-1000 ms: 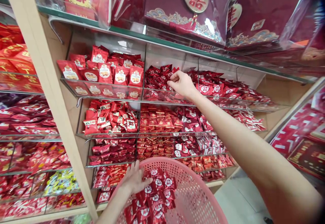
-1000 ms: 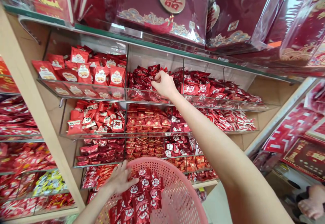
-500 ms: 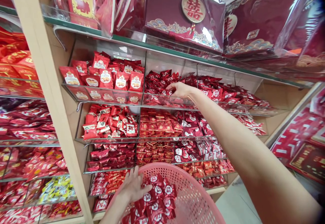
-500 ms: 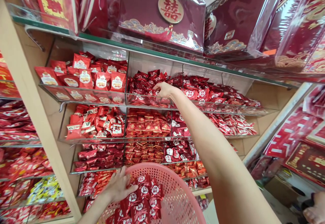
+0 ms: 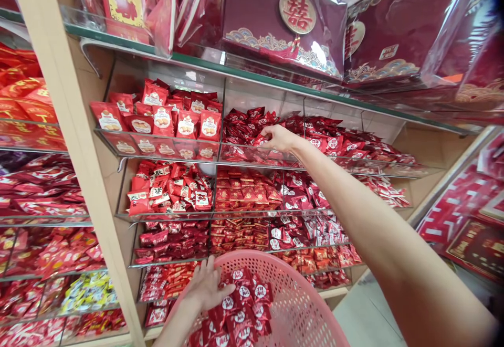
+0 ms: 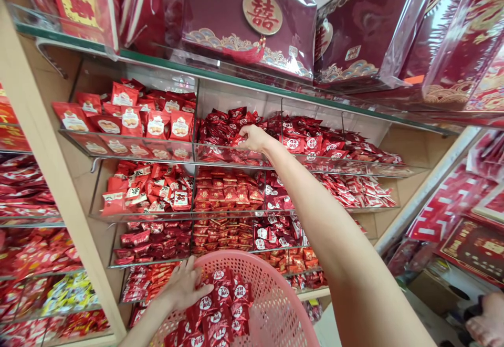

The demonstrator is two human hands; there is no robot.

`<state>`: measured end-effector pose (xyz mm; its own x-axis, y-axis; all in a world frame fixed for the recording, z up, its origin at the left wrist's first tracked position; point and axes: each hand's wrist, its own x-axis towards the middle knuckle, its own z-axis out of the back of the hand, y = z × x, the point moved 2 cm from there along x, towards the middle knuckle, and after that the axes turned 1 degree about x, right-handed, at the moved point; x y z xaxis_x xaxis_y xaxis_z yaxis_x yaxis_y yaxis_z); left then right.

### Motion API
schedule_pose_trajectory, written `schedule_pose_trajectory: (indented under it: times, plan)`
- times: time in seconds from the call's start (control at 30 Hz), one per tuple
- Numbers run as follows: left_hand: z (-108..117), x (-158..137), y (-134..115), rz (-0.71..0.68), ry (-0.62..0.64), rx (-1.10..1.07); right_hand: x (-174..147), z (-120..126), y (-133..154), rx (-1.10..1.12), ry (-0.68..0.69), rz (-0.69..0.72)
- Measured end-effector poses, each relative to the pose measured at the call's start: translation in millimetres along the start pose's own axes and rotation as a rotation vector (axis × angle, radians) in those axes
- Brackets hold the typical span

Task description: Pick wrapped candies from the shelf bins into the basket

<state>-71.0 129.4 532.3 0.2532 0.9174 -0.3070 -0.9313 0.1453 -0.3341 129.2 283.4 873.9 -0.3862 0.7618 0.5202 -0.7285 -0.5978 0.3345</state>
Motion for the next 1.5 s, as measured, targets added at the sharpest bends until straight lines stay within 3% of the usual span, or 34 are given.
schedule_pose_trajectory:
  times: [0.23, 0.4, 0.53, 0.63, 0.83, 1.0, 1.13, 1.3, 1.5]
  plan:
    - [2.8, -0.7, -1.1, 0.013, -0.003, -0.003, -6.1, 2.4, 9.7, -0.143, -0.06, 0.063]
    - [3.6, -0.5, -3.1, 0.015, 0.006, 0.006, -19.8, 5.9, 17.4, -0.16, -0.36, 0.143]
    - [3.1, -1.2, -3.5, 0.01, -0.014, -0.006, -51.8, 11.0, 30.7, 0.178, -0.757, 0.131]
    - [2.8, -1.7, -3.1, 0.005, -0.024, -0.018, -90.6, 0.3, 41.1, 0.553, -0.857, 0.027]
    - [4.6, -3.9, -3.8, -0.009, -0.04, 0.002, -172.2, -51.2, 41.6, 0.98, -0.655, -0.269]
    - [4.1, -3.2, -4.6, -0.003, -0.052, 0.002, -210.3, -89.9, 26.9, 1.162, -0.505, -0.477]
    - [2.0, -0.6, -4.1, -0.014, -0.092, 0.005, -239.7, -133.9, 15.0, 1.272, -0.293, -0.649]
    - [4.2, -0.8, -4.0, -0.007, -0.171, 0.003, -280.2, -188.9, -0.8, 1.269, 0.0, -0.864]
    - [3.9, 4.4, 0.8, -0.037, -0.227, 0.0, -304.5, -210.1, -10.6, 1.15, 0.382, -0.949]
